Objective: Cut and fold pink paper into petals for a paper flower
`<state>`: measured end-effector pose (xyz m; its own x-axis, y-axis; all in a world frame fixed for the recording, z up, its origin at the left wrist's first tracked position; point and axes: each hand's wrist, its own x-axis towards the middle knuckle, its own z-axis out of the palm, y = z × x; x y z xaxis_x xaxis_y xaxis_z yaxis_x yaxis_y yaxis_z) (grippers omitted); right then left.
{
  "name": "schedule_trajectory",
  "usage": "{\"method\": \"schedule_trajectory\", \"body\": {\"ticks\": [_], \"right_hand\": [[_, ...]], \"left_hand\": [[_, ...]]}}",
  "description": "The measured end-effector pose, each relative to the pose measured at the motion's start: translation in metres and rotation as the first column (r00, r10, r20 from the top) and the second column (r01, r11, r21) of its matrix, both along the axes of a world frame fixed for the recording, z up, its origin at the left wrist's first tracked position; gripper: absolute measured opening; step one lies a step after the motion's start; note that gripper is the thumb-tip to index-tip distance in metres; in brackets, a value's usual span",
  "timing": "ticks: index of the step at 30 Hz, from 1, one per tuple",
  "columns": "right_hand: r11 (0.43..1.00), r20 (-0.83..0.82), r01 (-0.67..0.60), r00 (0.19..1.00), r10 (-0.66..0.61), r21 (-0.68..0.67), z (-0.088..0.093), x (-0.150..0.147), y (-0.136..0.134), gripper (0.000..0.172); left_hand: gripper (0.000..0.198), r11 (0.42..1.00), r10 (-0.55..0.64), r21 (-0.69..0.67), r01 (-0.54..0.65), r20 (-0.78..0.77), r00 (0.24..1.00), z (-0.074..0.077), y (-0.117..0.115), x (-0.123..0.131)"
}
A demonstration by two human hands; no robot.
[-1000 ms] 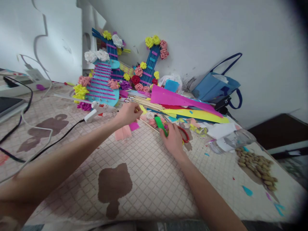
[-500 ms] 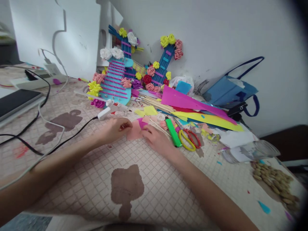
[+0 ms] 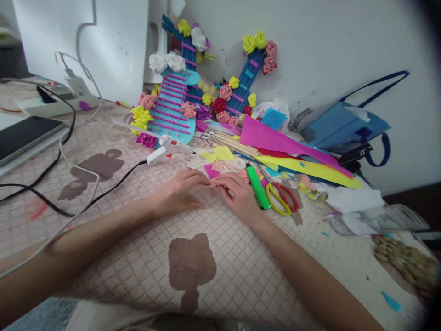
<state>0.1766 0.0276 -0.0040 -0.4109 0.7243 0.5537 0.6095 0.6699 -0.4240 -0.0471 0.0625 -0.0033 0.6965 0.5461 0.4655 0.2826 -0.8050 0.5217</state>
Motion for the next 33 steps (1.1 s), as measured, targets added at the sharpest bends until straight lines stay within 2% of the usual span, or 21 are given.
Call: {"method": "schedule_trajectory", "body": {"ticks": [2,3,6,9,12,14,15,16,17,18,19,20,21,23,24,25,28,29,30,32,33], "right_hand": [[0.998,0.035,-0.058,0.998,0.058,0.016,-0.001,0.009,-0.014,0.028],[0.997,0.057,-0.082,0.995,0.082,0.012,-0.003,0.014,-0.021,0.028],[0.992,0.127,-0.127,0.984,0.126,-0.002,-0.008,0.027,-0.038,0.026],[0.989,0.128,-0.144,0.981,0.148,-0.043,-0.009,0.029,-0.046,0.022],[0.991,-0.011,-0.082,0.997,0.081,-0.103,-0.006,0.023,-0.047,0.02],[0.981,-0.205,0.016,0.977,-0.057,-0.193,-0.004,0.019,-0.048,0.017],[0.956,-0.3,0.014,0.948,-0.106,-0.295,-0.002,0.017,-0.049,0.014],[0.903,-0.371,-0.056,0.921,-0.118,-0.426,-0.001,0.017,-0.05,0.012],[0.809,-0.416,-0.18,0.905,-0.087,-0.56,0.001,0.017,-0.051,0.012],[0.687,-0.441,-0.305,0.897,-0.025,-0.659,0.003,0.018,-0.052,0.015],[0.595,-0.451,-0.379,0.892,0.031,-0.708,0.004,0.019,-0.052,0.017],[0.581,-0.443,-0.393,0.894,0.061,-0.713,0.006,0.02,-0.052,0.018],[0.645,-0.427,-0.359,0.903,0.055,-0.675,0.007,0.02,-0.051,0.018],[0.822,-0.436,-0.241,0.9,-0.011,-0.517,0.009,0.018,-0.049,0.019],[0.856,-0.457,-0.224,0.889,-0.016,-0.466,0.009,0.015,-0.048,0.02],[0.847,-0.477,-0.264,0.879,0.013,-0.461,0.01,0.012,-0.046,0.021],[0.673,-0.468,-0.462,0.863,0.19,-0.577,0.009,0.0,-0.044,0.027],[0.673,-0.429,-0.446,0.879,0.207,-0.59,0.008,-0.003,-0.044,0.028],[0.731,-0.389,-0.375,0.907,0.162,-0.571,0.006,-0.004,-0.043,0.029],[0.872,-0.356,-0.128,0.933,-0.056,-0.472,0.002,-0.001,-0.04,0.026],[0.905,-0.372,-0.01,0.914,-0.165,-0.426,0.0,0.002,-0.038,0.024]], "left_hand": [[0.011,0.998,-0.015,0.056,0.017,-0.033,0.999,-0.001,-0.008,0.006],[0.009,0.996,-0.035,0.081,0.039,-0.057,0.998,-0.001,-0.011,0.009],[0.013,0.985,-0.099,0.128,0.118,-0.148,0.984,0.0,-0.018,0.014],[0.015,0.984,-0.119,0.112,0.14,-0.17,0.978,0.002,-0.022,0.016],[0.015,0.996,-0.041,-0.082,0.036,-0.056,0.998,0.003,-0.024,0.015],[0.012,0.94,0.12,-0.325,-0.103,0.032,0.992,0.004,-0.023,0.014],[0.011,0.881,0.211,-0.445,-0.161,0.065,0.975,0.005,-0.022,0.013],[0.012,0.816,0.289,-0.544,-0.195,0.093,0.953,0.005,-0.02,0.012],[0.014,0.761,0.343,-0.617,-0.2,0.121,0.932,0.006,-0.018,0.011],[0.014,0.724,0.377,-0.665,-0.184,0.159,0.913,0.007,-0.016,0.01],[0.013,0.706,0.394,-0.691,-0.156,0.2,0.897,0.007,-0.014,0.009],[0.012,0.7,0.401,-0.702,-0.129,0.237,0.885,0.008,-0.012,0.009],[0.011,0.702,0.404,-0.703,-0.109,0.269,0.874,0.008,-0.011,0.009],[0.011,0.718,0.404,-0.691,-0.083,0.317,0.858,0.009,-0.01,0.009],[0.011,0.729,0.404,-0.68,-0.08,0.333,0.852,0.01,-0.01,0.01],[0.011,0.738,0.406,-0.67,-0.082,0.344,0.846,0.01,-0.01,0.01],[0.011,0.763,0.415,-0.64,-0.093,0.374,0.829,0.009,-0.01,0.01],[0.012,0.775,0.412,-0.625,-0.093,0.388,0.824,0.009,-0.01,0.01],[0.012,0.793,0.4,-0.603,-0.09,0.402,0.824,0.008,-0.01,0.009],[0.013,0.841,0.349,-0.533,-0.092,0.404,0.846,0.006,-0.01,0.008],[0.013,0.871,0.313,-0.481,-0.1,0.386,0.868,0.005,-0.01,0.007]]}}
